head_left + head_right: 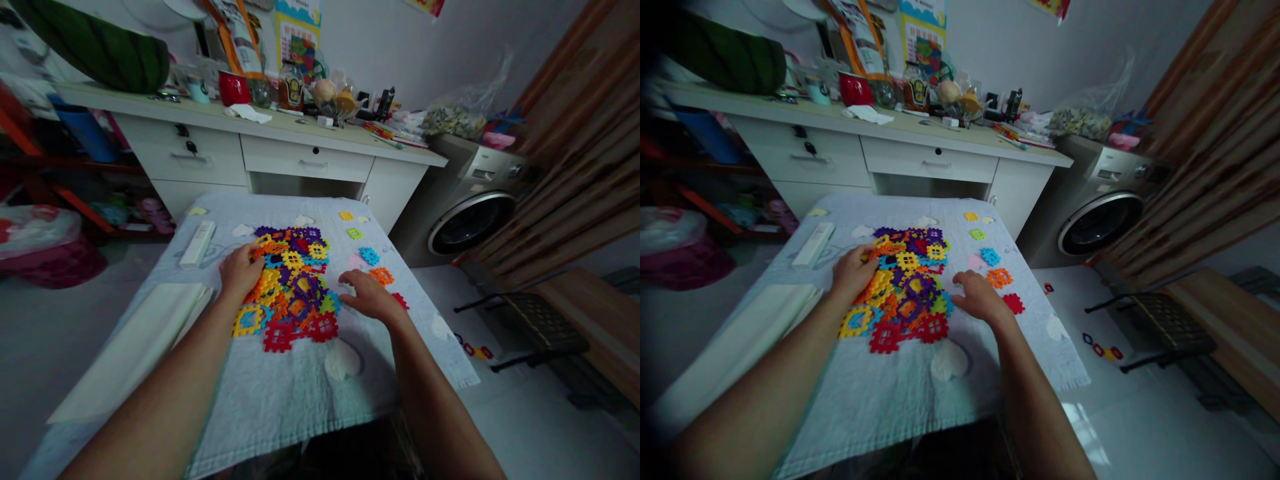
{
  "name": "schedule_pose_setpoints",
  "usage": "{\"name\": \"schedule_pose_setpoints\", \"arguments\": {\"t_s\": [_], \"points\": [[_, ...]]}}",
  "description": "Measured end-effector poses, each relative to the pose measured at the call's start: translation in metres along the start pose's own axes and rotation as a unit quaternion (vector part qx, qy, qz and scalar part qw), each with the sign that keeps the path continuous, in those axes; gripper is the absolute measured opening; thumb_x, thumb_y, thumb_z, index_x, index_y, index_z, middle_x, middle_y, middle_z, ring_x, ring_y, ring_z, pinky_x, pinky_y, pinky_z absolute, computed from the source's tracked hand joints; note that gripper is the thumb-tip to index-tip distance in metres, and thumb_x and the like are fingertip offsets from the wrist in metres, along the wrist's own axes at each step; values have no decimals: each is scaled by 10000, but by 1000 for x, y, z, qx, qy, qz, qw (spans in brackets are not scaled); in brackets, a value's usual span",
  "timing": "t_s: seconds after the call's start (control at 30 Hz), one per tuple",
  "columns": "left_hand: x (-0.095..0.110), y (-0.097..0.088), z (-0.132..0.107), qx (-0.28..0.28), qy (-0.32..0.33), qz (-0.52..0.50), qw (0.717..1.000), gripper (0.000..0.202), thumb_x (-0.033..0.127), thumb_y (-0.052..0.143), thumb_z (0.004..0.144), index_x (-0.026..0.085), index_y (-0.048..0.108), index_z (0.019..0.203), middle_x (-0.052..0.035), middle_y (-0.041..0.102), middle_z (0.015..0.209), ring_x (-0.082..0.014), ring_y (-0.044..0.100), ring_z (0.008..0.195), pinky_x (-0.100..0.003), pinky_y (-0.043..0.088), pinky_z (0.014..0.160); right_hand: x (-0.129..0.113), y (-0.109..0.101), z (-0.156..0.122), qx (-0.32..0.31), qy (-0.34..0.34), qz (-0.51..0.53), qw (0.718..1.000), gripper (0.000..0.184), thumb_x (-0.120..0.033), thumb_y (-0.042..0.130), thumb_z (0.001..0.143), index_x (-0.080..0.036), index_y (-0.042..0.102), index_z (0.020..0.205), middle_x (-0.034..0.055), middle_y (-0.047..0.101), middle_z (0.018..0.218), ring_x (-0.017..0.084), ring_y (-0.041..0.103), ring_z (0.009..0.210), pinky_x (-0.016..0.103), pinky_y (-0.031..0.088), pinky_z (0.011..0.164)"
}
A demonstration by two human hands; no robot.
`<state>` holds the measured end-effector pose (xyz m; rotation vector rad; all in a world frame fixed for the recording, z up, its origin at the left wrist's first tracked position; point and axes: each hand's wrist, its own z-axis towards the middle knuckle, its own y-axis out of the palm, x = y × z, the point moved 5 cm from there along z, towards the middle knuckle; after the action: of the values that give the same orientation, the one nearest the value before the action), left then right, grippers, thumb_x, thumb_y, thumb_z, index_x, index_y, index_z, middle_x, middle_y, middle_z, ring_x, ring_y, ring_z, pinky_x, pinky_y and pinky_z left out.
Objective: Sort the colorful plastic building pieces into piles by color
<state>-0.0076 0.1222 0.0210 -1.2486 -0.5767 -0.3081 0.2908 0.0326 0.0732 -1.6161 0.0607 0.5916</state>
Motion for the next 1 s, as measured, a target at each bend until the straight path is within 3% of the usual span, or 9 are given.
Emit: {"name": "schedule_pose_setpoints", "arguments": {"t_s": [0.13,0.27,0.43,0.5,0.6,0.7,0.83,0.93,1.0], "points": [[2,-1,-1,4,13,-4,1000,346,344,547,850,256,652,1168,-68,689,1206,-261,611,1127,-391,420,1001,-29,12,36,-19,-39,46,998,159,-189,617,842,-168,645,998,56,674,960,162,590,816,277,440,757],[2,-2,-1,10,14,-7,1000,333,329,549,850,261,652,1159,-58,691,1210,-259,607,1143,-392,410,1014,-29,26,51,20,-23,96,995,256,-91,559,793,-165,651,1020,47,674,965,147,579,785,257,431,733],[1,0,-1,15,22,-6,1000,347,323,551,847,251,648,1172,-64,691,1209,-259,612,1133,-389,415,1005,-16,38,48,40,6,223,974,204,-171,523,834,-168,645,998,8,639,827,135,545,688,249,415,650],[1,0,-1,18,25,-5,1000,351,325,552,846,248,647,1175,-64,697,1189,-254,619,1115,-383,421,996,-14,38,46,42,-8,247,968,164,-274,561,861,-173,628,972,0,608,802,132,523,684,248,406,640],[1,0,-1,18,30,-5,999,352,318,556,842,243,646,1174,-63,702,1168,-252,622,1101,-383,427,989,-18,36,42,38,-51,229,971,266,-394,679,802,-182,601,943,10,583,864,142,506,746,257,404,670],[1,0,-1,17,32,-7,999,342,308,554,843,243,646,1166,-62,699,1172,-253,621,1100,-391,427,991,-21,35,40,29,-63,194,978,265,-323,725,745,-187,574,915,5,560,871,144,488,757,262,388,683],[1,0,-1,21,35,-12,999,338,305,547,851,243,642,1169,-62,697,1173,-254,618,1112,-397,424,999,-20,37,40,19,-32,206,978,174,-205,663,740,-197,562,881,-31,516,758,131,462,700,255,356,653],[1,0,-1,20,35,-14,999,333,302,547,852,245,641,1165,-62,695,1178,-268,608,1137,-426,407,1023,-13,41,42,23,-2,300,954,176,-242,657,752,-208,559,894,-47,501,715,123,451,666,246,341,620],[1,0,-1,17,33,-15,999,333,298,549,850,243,641,1166,-64,690,1188,-276,603,1148,-440,400,1030,-6,44,44,29,17,395,918,216,-304,686,747,-212,543,882,-53,516,704,114,451,639,239,332,598]]}}
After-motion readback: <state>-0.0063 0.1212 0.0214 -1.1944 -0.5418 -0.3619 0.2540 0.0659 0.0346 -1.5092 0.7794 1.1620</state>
